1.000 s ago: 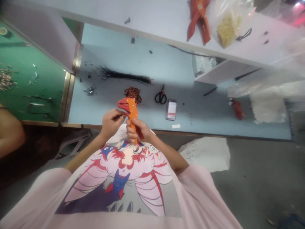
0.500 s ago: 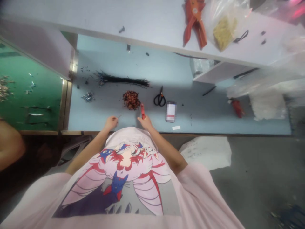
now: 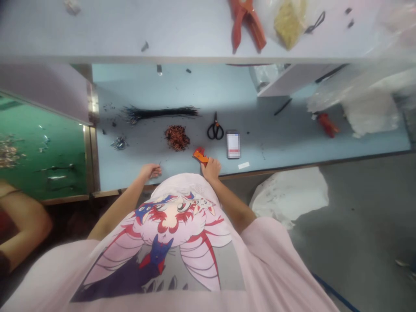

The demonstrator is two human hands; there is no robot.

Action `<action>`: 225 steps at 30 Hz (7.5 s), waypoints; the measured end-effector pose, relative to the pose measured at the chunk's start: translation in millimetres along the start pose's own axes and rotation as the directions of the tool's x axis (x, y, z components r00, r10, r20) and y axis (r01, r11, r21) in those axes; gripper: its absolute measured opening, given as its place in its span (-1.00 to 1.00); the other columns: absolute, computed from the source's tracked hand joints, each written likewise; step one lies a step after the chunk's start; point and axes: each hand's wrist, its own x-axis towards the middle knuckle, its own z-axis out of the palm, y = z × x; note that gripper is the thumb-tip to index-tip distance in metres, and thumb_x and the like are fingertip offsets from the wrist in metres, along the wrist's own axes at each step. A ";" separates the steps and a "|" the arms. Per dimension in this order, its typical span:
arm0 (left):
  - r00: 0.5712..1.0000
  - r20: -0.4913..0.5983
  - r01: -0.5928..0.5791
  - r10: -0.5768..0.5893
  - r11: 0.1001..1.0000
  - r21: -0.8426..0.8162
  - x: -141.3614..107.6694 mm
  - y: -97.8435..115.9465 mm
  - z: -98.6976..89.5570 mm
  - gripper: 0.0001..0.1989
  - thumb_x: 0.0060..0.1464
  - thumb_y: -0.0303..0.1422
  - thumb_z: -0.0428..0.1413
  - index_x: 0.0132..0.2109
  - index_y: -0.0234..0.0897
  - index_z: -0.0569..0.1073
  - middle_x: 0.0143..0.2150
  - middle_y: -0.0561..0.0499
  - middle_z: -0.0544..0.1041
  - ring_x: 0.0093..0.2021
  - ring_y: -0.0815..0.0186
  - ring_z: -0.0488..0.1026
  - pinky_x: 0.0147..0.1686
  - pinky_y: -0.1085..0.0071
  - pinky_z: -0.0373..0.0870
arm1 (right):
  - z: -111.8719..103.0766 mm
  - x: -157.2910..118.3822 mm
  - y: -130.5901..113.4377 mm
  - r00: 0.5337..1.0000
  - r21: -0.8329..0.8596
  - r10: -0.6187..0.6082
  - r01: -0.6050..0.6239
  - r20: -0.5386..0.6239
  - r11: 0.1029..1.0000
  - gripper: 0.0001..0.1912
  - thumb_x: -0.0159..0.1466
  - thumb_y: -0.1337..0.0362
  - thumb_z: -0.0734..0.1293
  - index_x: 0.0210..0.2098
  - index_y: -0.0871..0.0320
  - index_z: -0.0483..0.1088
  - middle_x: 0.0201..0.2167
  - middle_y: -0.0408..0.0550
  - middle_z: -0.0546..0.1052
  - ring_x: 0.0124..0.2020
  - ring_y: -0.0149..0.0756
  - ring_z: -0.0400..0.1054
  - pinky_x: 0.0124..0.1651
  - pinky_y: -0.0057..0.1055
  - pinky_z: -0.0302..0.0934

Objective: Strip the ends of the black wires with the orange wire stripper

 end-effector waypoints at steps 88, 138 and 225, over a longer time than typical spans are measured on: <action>0.890 -0.078 -0.445 0.449 0.893 0.064 -93.1 13.1 -33.4 -0.74 -0.11 -0.25 0.15 -0.36 -0.28 0.24 -0.39 -0.05 0.57 -0.34 0.30 0.52 -0.33 0.41 0.39 | -65.1 -5.7 -51.8 0.996 0.478 0.064 -0.084 0.059 0.874 -0.51 -0.04 0.22 0.44 -0.15 0.23 0.31 0.04 0.21 0.32 0.14 0.00 0.09 0.10 -0.22 0.00; 0.056 -0.025 -0.816 0.998 0.060 0.575 -222.7 60.7 3.2 -0.82 0.13 -0.47 0.04 -0.16 -0.26 0.52 -0.30 -0.03 0.52 -0.29 0.37 0.42 -0.24 0.42 0.36 | -174.1 -103.7 -125.4 0.459 0.858 -0.728 -0.347 0.508 0.379 -0.72 0.15 0.21 0.38 -0.22 0.22 0.30 -0.43 -0.10 0.42 -0.43 -0.33 0.40 -0.40 -0.36 0.37; 0.076 -0.065 -0.779 0.995 0.100 0.619 -223.9 61.1 15.9 -0.88 0.07 -0.39 0.10 -0.27 -0.26 0.53 -0.53 0.08 0.44 -0.53 0.45 0.29 -0.43 0.50 0.21 | -155.1 -112.3 -136.5 0.527 0.902 -0.733 -0.214 0.431 0.376 -0.72 0.17 0.22 0.37 -0.57 0.19 0.25 -0.77 -0.23 0.33 -0.76 -0.49 0.20 -0.63 -0.49 0.16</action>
